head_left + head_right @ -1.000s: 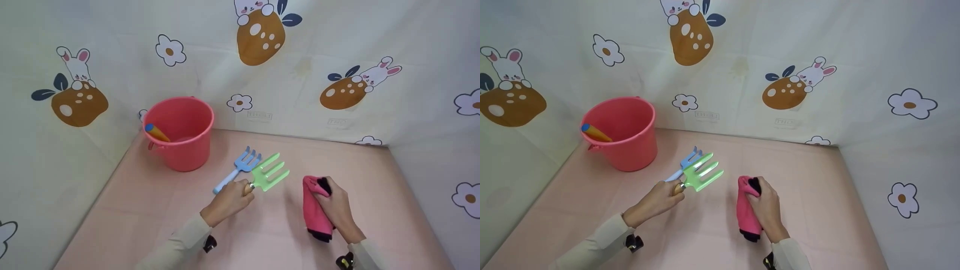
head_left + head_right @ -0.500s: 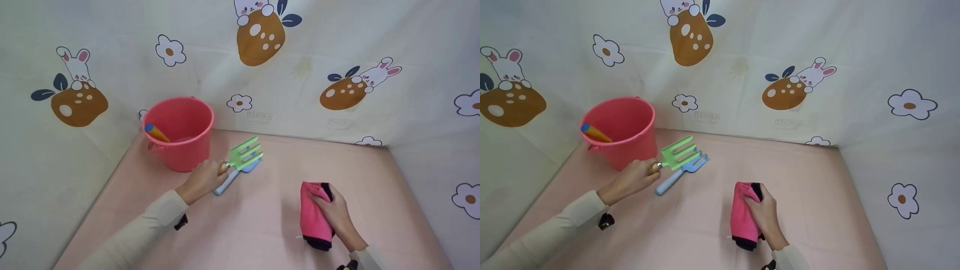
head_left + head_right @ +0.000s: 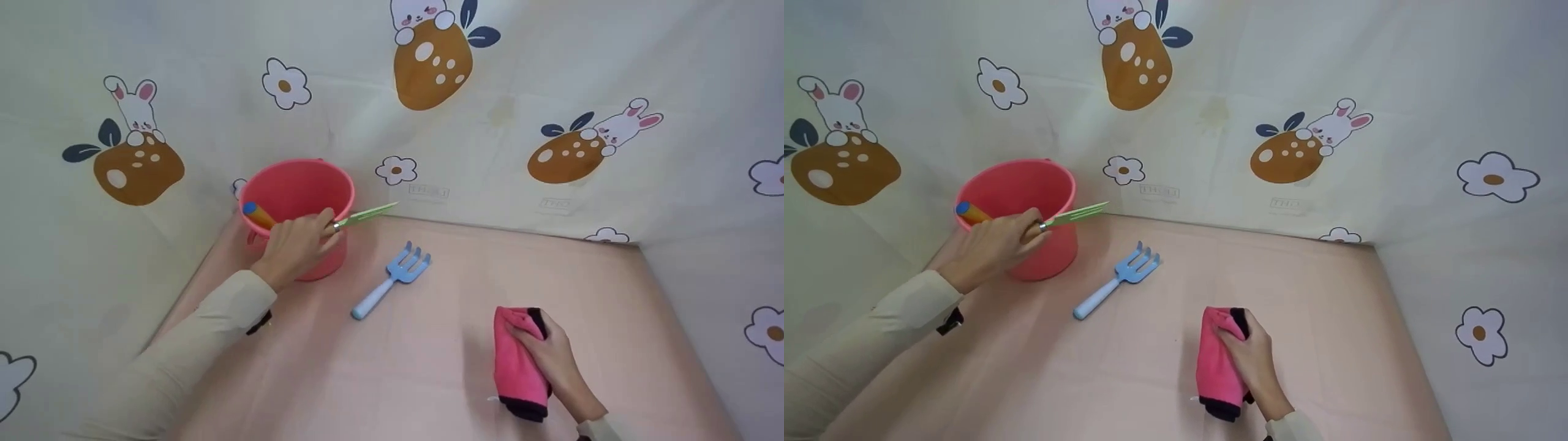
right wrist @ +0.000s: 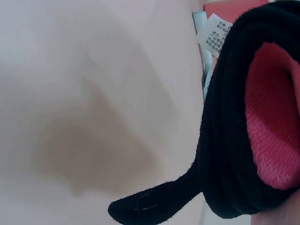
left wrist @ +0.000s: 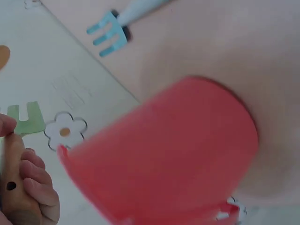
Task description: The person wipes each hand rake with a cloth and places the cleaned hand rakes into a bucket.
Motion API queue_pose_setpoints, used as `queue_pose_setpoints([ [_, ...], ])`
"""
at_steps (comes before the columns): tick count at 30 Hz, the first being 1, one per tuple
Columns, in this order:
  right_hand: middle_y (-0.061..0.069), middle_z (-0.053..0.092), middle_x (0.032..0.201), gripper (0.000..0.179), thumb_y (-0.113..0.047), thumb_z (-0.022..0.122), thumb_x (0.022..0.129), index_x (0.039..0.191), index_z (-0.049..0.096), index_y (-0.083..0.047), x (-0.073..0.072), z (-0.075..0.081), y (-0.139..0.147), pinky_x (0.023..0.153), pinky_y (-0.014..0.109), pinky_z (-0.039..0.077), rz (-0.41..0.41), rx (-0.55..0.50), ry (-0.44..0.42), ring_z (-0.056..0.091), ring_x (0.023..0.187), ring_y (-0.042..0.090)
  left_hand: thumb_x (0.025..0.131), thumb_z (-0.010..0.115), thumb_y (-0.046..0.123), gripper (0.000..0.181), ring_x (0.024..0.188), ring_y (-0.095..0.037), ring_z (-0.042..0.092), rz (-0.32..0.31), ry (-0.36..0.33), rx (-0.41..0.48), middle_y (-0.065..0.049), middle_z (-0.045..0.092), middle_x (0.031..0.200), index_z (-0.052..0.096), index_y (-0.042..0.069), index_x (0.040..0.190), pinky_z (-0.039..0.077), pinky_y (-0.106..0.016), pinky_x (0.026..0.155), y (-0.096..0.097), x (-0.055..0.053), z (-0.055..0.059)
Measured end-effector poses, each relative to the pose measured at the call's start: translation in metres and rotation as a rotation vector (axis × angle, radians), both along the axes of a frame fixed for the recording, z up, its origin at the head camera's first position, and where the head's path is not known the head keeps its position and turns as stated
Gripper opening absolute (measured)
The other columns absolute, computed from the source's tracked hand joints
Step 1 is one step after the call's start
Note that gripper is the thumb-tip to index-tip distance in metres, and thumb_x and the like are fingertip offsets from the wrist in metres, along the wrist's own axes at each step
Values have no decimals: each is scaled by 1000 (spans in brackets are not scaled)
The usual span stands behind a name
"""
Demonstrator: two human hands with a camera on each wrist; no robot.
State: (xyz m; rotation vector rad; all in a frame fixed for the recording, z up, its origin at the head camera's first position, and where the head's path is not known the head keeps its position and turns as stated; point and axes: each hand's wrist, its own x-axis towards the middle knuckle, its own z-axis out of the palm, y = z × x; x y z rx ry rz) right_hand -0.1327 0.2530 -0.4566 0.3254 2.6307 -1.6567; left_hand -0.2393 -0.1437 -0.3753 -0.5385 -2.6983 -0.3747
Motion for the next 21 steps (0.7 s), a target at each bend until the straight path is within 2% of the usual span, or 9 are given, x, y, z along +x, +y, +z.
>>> queue_pose_setpoints([
  [3, 7, 56, 102, 40, -30, 67, 85, 118, 53, -11, 1, 0, -1, 71, 25, 43, 3, -16, -12, 51, 80, 12, 83, 70, 28, 27, 50, -16, 47, 7, 65, -25, -4, 55, 68, 52, 13, 96, 47, -29, 52, -13, -10, 5],
  [5, 6, 56, 101, 41, -29, 67, 85, 118, 53, -11, 2, 1, -2, 70, 25, 44, 3, -25, -16, 52, 79, 12, 82, 71, 27, 29, 52, -18, 48, 21, 75, -39, -6, 56, 71, 52, 12, 99, 48, -31, 54, -21, -16, 8],
  [11, 6, 56, 99, 42, -28, 68, 85, 119, 53, -10, 2, 5, -5, 68, 25, 44, 9, -53, -28, 53, 77, 11, 83, 70, 26, 34, 64, -22, 52, 147, -57, -122, -10, 58, 85, 49, 12, 105, 51, -35, 61, -46, -34, 17],
  [15, 5, 56, 99, 42, -27, 68, 85, 120, 53, -10, 2, 4, -5, 68, 24, 45, 10, -67, -34, 52, 77, 11, 85, 67, 22, 29, 66, -27, 53, 185, -70, -188, -16, 60, 90, 48, 10, 104, 52, -40, 61, -58, -44, 17],
  [21, 6, 57, 102, 42, -28, 68, 85, 120, 53, -10, 1, 1, -8, 70, 24, 45, 15, -68, -31, 53, 79, 12, 84, 67, 22, 31, 65, -29, 54, 217, -98, -428, -17, 58, 88, 47, 10, 103, 53, -41, 63, -65, -50, 16],
])
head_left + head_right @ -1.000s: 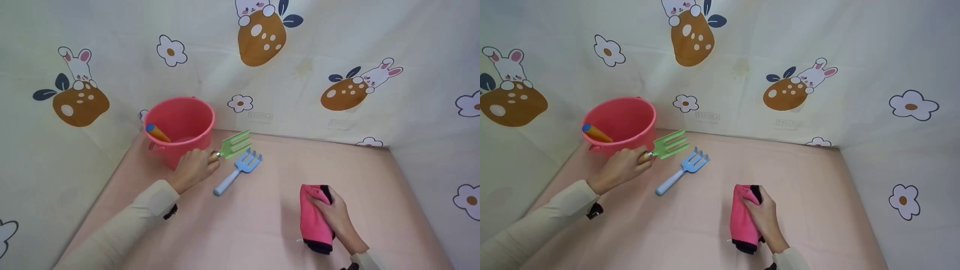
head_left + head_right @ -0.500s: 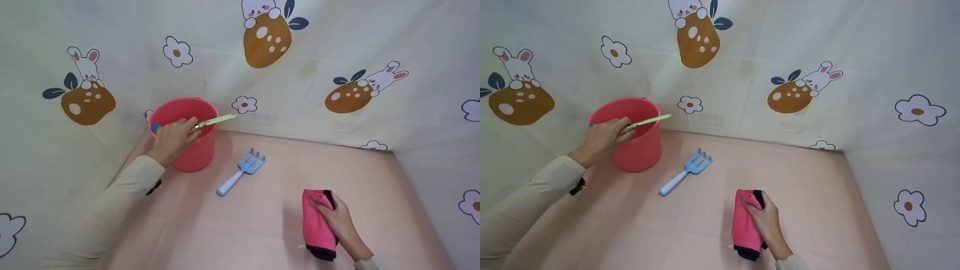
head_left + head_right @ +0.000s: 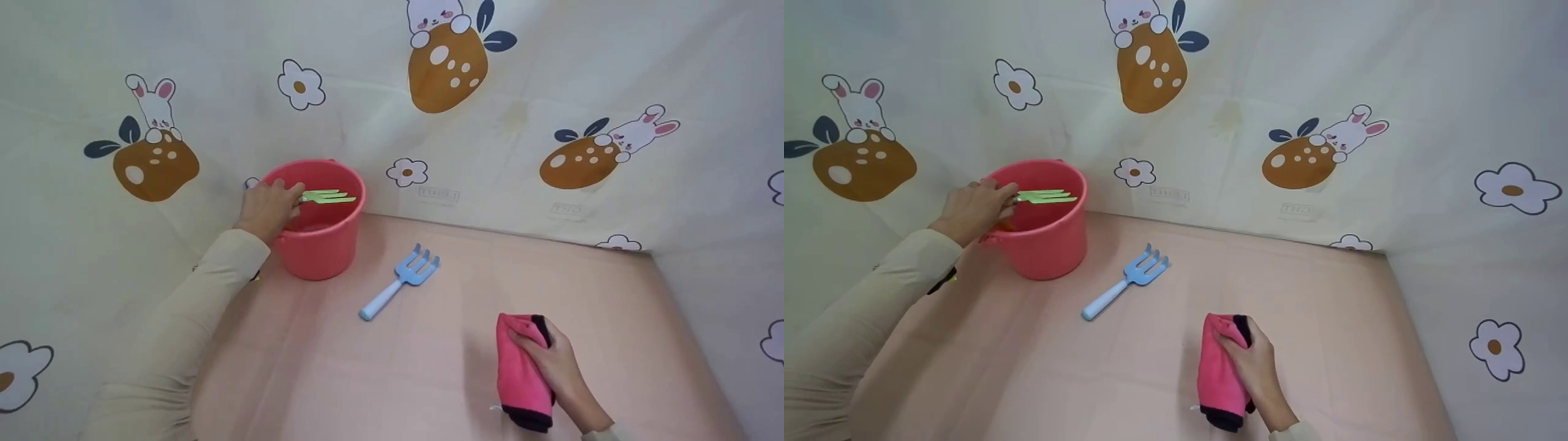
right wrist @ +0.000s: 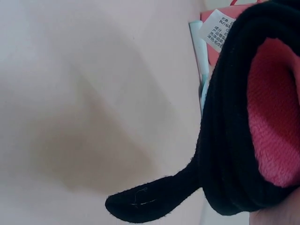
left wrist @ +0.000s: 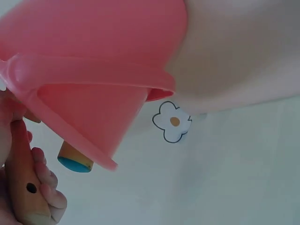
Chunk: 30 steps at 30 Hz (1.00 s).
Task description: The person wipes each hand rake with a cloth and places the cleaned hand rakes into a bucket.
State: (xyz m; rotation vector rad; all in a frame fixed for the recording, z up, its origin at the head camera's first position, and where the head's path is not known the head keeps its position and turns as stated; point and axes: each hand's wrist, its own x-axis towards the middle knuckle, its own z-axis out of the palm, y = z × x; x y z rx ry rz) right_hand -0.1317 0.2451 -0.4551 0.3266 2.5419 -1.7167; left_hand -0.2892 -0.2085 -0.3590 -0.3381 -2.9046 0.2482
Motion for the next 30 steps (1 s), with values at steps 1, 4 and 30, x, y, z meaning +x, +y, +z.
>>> queue_pose_setpoints([
  [1, 7, 58, 104, 42, -28, 68, 85, 120, 53, -10, 0, -1, 0, 70, 24, 45, 0, 0, 0, 53, 80, 12, 83, 69, 23, 33, 65, -29, 54, 3, -19, -43, -16, 57, 88, 47, 10, 104, 53, -41, 65, 1, -1, 0],
  [4, 6, 58, 104, 43, -28, 68, 85, 120, 53, -10, 0, -2, 0, 70, 24, 45, 1, -1, -6, 54, 80, 11, 78, 74, 24, 39, 69, -30, 55, -2, -78, -136, -16, 56, 88, 49, 9, 104, 54, -41, 66, 4, -2, 2],
  [30, 6, 57, 98, 43, -26, 68, 84, 120, 53, -9, 1, -7, 0, 69, 26, 45, 0, -46, -39, 54, 78, 13, 72, 75, 8, 14, 62, -23, 57, 31, -402, 231, -8, 61, 68, 65, 6, 81, 50, -34, 60, 15, -11, 3],
])
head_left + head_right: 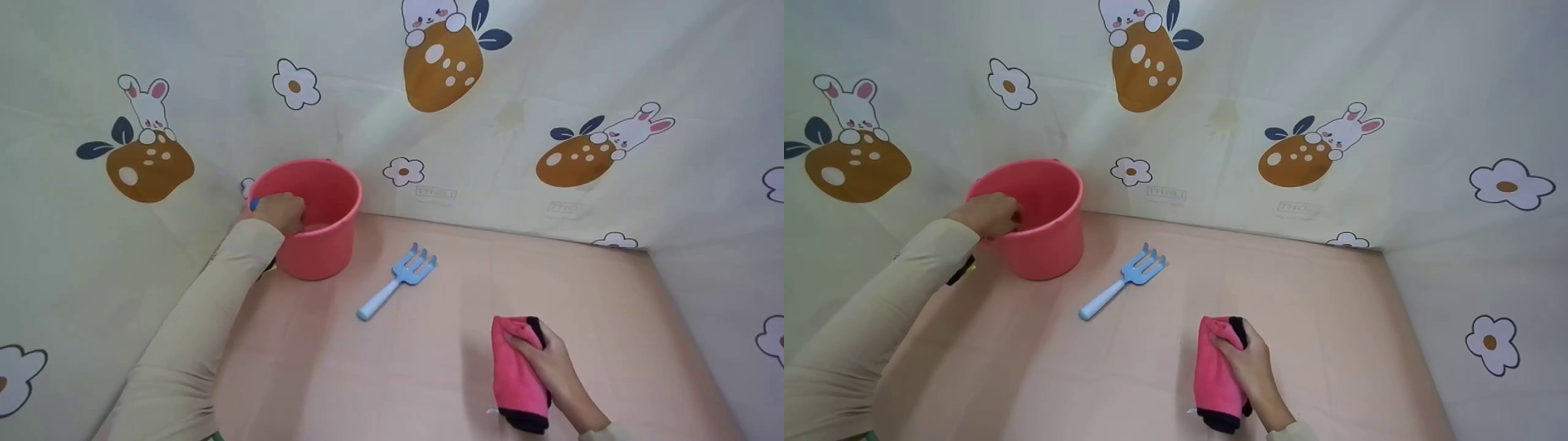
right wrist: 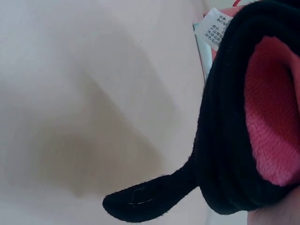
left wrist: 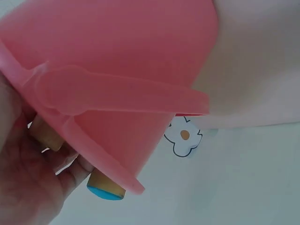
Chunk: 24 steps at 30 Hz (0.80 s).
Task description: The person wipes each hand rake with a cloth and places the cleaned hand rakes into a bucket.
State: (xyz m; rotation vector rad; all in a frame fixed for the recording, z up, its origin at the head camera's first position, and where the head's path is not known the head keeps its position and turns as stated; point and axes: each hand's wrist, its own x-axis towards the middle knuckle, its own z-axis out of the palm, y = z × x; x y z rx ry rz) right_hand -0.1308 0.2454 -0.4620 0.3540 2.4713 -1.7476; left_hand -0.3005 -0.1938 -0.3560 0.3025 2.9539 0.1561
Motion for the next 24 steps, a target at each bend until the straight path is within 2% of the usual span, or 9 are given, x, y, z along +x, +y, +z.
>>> queue_pose_setpoints([
  [3, 5, 57, 92, 45, -27, 67, 85, 122, 51, -7, 0, 0, 0, 68, 27, 46, -2, -39, -42, 55, 76, 14, 75, 70, 10, 8, 61, -21, 55, 32, -71, 50, -7, 60, 67, 65, 6, 80, 44, -29, 56, -1, 1, 4],
  [5, 5, 58, 90, 48, -29, 65, 86, 125, 47, -6, -1, 0, 1, 67, 27, 47, 3, -72, -72, 57, 76, 14, 79, 67, 12, 6, 62, -21, 54, 34, -78, 74, -7, 60, 67, 66, 6, 82, 42, -28, 56, 0, 1, 6],
  [7, 5, 59, 91, 52, -30, 64, 87, 128, 44, -6, -1, 0, 2, 68, 28, 49, 8, -105, -100, 59, 77, 15, 82, 63, 13, 9, 63, -20, 54, 20, -55, 88, -7, 59, 68, 67, 5, 84, 42, -28, 57, 1, 2, 7],
  [13, 8, 60, 98, 61, -32, 64, 87, 135, 36, -6, -3, 2, 3, 74, 31, 50, 13, -210, -172, 61, 84, 18, 82, 65, 13, 19, 75, -26, 59, -47, 152, 96, -12, 64, 83, 64, 3, 98, 52, -39, 74, 11, 7, 8],
  [17, 11, 59, 109, 69, -29, 64, 87, 140, 28, -3, -4, 4, 4, 81, 30, 50, 13, -268, -183, 61, 92, 18, 81, 69, 15, 31, 86, -30, 60, -89, 313, 114, -14, 65, 96, 62, 3, 109, 51, -45, 84, 21, 11, 8],
  [20, 13, 56, 118, 71, -23, 65, 87, 141, 26, 1, -4, 6, 4, 86, 29, 49, 2, -310, -180, 61, 98, 16, 80, 71, 17, 38, 92, -30, 61, -115, 415, 165, -13, 65, 103, 60, 5, 115, 50, -45, 87, 30, 15, 7],
  [24, 14, 54, 123, 72, -21, 65, 86, 141, 25, 5, -5, 6, 4, 88, 25, 48, -10, -348, -180, 59, 102, 13, 79, 73, 19, 42, 97, -29, 60, -143, 514, 242, -10, 64, 108, 59, 8, 117, 50, -43, 89, 43, 23, 0],
])
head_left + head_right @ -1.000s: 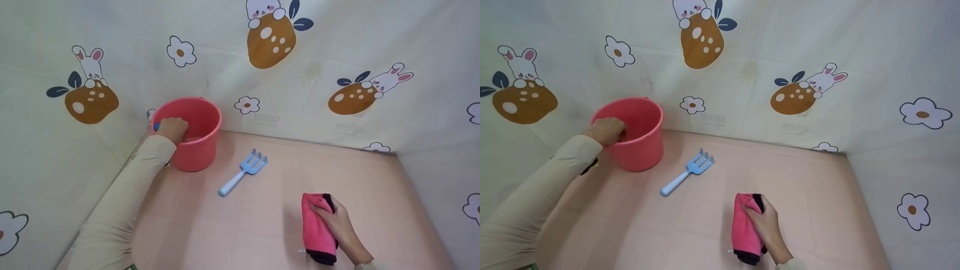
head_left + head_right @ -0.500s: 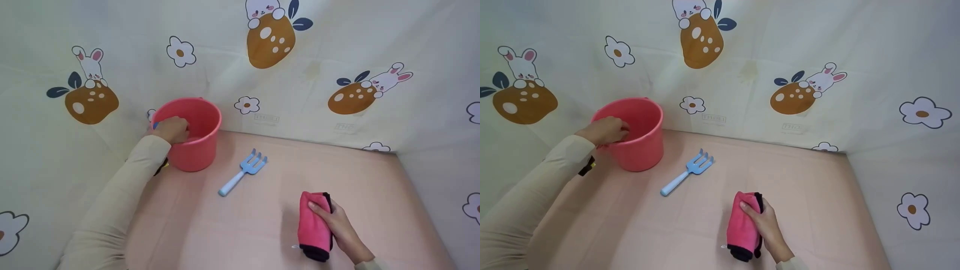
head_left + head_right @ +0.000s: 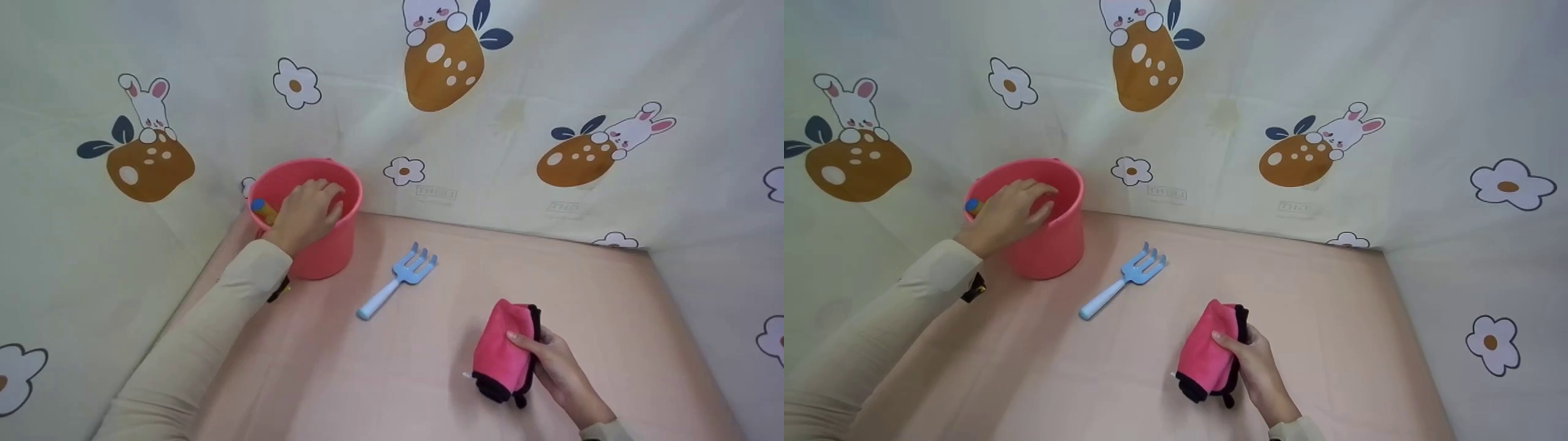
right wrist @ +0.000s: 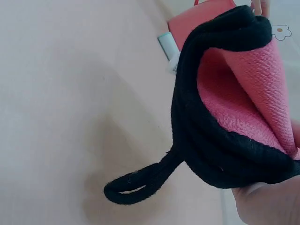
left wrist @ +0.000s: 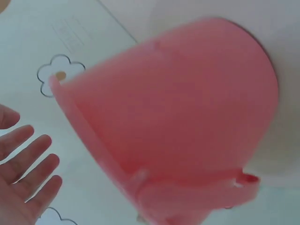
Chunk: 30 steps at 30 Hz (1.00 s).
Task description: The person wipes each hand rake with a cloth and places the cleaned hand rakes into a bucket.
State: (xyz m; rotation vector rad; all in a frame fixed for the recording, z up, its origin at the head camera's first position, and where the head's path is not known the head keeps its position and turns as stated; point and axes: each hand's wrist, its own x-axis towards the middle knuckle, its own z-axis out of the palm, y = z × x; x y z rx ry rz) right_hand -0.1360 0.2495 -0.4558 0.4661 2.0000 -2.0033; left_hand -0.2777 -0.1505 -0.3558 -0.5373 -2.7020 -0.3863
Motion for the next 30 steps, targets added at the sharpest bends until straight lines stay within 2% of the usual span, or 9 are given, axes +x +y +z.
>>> queue_pose_setpoints([
  [5, 13, 53, 123, 71, -21, 65, 86, 140, 26, 5, -1, -2, 1, 89, 23, 47, -26, -35, -1, 59, 103, 12, 82, 71, 21, 37, 92, -23, 62, -84, 98, 77, -7, 66, 104, 61, 9, 115, 51, -37, 87, 21, 14, -17],
  [8, 13, 52, 125, 72, -22, 65, 87, 140, 25, 6, -3, -2, 1, 90, 22, 47, -33, -47, 1, 58, 104, 10, 84, 68, 24, 33, 86, -19, 64, -120, 172, 46, -4, 67, 100, 62, 10, 113, 52, -33, 84, 36, 25, -34],
  [11, 13, 51, 125, 71, -22, 63, 88, 140, 25, 7, -4, -2, 2, 90, 22, 47, -35, -56, 0, 58, 104, 9, 86, 65, 22, 28, 84, -16, 64, -141, 164, 45, -3, 67, 97, 62, 11, 111, 53, -28, 81, 51, 37, -55],
  [13, 13, 50, 127, 72, -23, 63, 88, 141, 24, 7, -4, -3, 3, 90, 21, 46, -34, -60, -2, 58, 104, 8, 88, 62, 18, 23, 84, -15, 63, -138, 106, 69, -3, 67, 96, 62, 10, 109, 53, -26, 78, 61, 43, -72],
  [15, 13, 50, 127, 72, -23, 63, 88, 141, 24, 7, -4, -3, 3, 90, 20, 46, -38, -64, -4, 57, 103, 7, 89, 60, 14, 22, 87, -17, 62, -114, -4, 127, -5, 66, 97, 61, 8, 110, 53, -27, 78, 69, 48, -88],
  [19, 13, 49, 128, 73, -24, 63, 88, 142, 23, 6, -4, -3, 4, 89, 19, 46, -48, -64, -10, 57, 103, 5, 88, 62, 22, 36, 98, -20, 56, 49, -264, 173, -7, 60, 110, 53, 8, 120, 49, -34, 87, 81, 55, -118],
  [22, 13, 47, 130, 75, -24, 64, 88, 142, 22, 6, -4, -4, 4, 89, 19, 45, -48, -63, -17, 56, 103, 5, 86, 66, 30, 51, 101, -22, 51, 170, -411, 188, -8, 54, 117, 46, 8, 127, 45, -37, 91, 86, 57, -138],
  [25, 12, 48, 130, 75, -23, 64, 87, 142, 23, 6, -4, -4, 3, 89, 18, 45, -52, -67, -21, 56, 103, 5, 83, 69, 36, 60, 97, -22, 48, 229, -470, 215, -8, 53, 114, 44, 7, 129, 44, -37, 88, 91, 56, -154],
  [30, 10, 51, 126, 73, -22, 64, 87, 141, 24, 6, -5, -5, 2, 88, 18, 46, -59, -64, -23, 57, 101, 5, 79, 72, 39, 59, 88, -22, 47, 255, -474, 233, -7, 53, 103, 48, 5, 123, 43, -36, 81, 99, 49, -169],
])
